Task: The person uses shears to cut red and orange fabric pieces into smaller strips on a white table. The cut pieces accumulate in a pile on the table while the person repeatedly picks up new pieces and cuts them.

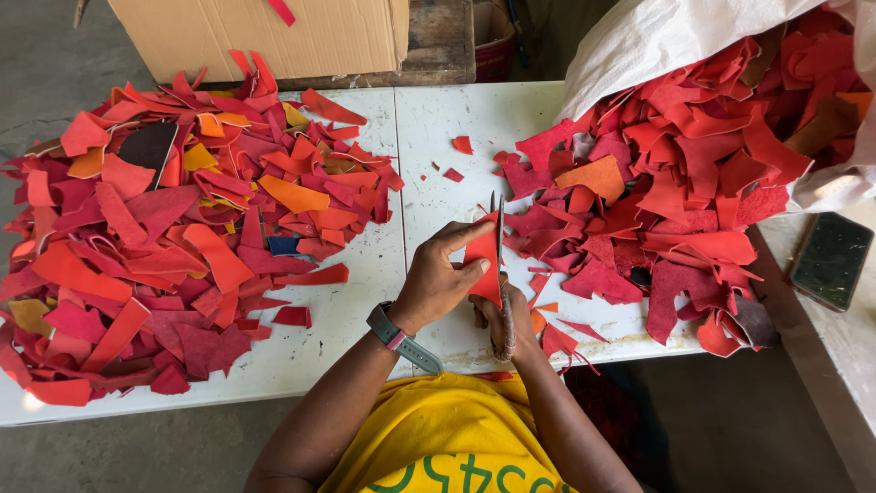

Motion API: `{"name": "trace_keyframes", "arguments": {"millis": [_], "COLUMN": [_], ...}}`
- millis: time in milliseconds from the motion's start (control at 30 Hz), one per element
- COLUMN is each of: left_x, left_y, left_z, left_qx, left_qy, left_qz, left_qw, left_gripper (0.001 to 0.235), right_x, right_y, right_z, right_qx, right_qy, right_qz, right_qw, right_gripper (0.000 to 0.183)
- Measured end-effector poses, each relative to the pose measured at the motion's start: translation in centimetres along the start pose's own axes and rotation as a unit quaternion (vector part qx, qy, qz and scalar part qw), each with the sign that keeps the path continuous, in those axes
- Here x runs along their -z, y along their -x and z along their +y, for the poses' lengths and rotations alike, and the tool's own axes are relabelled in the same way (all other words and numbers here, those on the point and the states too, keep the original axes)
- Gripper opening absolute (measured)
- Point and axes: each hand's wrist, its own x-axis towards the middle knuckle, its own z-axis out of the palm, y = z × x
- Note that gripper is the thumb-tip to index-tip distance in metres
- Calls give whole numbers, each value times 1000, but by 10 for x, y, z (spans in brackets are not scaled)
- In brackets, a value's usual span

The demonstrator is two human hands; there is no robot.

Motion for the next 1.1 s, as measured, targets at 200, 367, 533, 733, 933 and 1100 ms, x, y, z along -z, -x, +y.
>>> {"name": "trace_keyframes", "arguments": {"millis": [200, 367, 533, 733, 933, 1100], "left_x": [1, -1, 80, 129, 16, -11], "left_y": [-1, 5, -33, -1, 57, 51], "left_z": [1, -15, -44, -95, -105, -86], "left_qx": [0, 81, -5, 130, 86, 96], "left_qy": [10, 80, 9, -293, -412, -401], "left_qz": [-2, 1, 143, 82, -223, -262], "left_qw": [1000, 994, 990, 944, 879, 873], "left_gripper": [49, 49, 54, 96, 96, 99], "right_x": [-8, -11, 37, 168, 187, 188], "right_y": [1, 0, -16, -10, 9, 6], "right_z": [4, 16, 28, 25, 52, 56], "right_qx": [-42, -66, 90, 8, 20, 22], "right_qy": [-38, -73, -229, -297, -367, -356], "right_qz": [23, 50, 43, 117, 73, 86], "right_qw": [998, 994, 968, 948, 927, 930], "right_gripper": [13, 14, 14, 25, 24, 26]}}
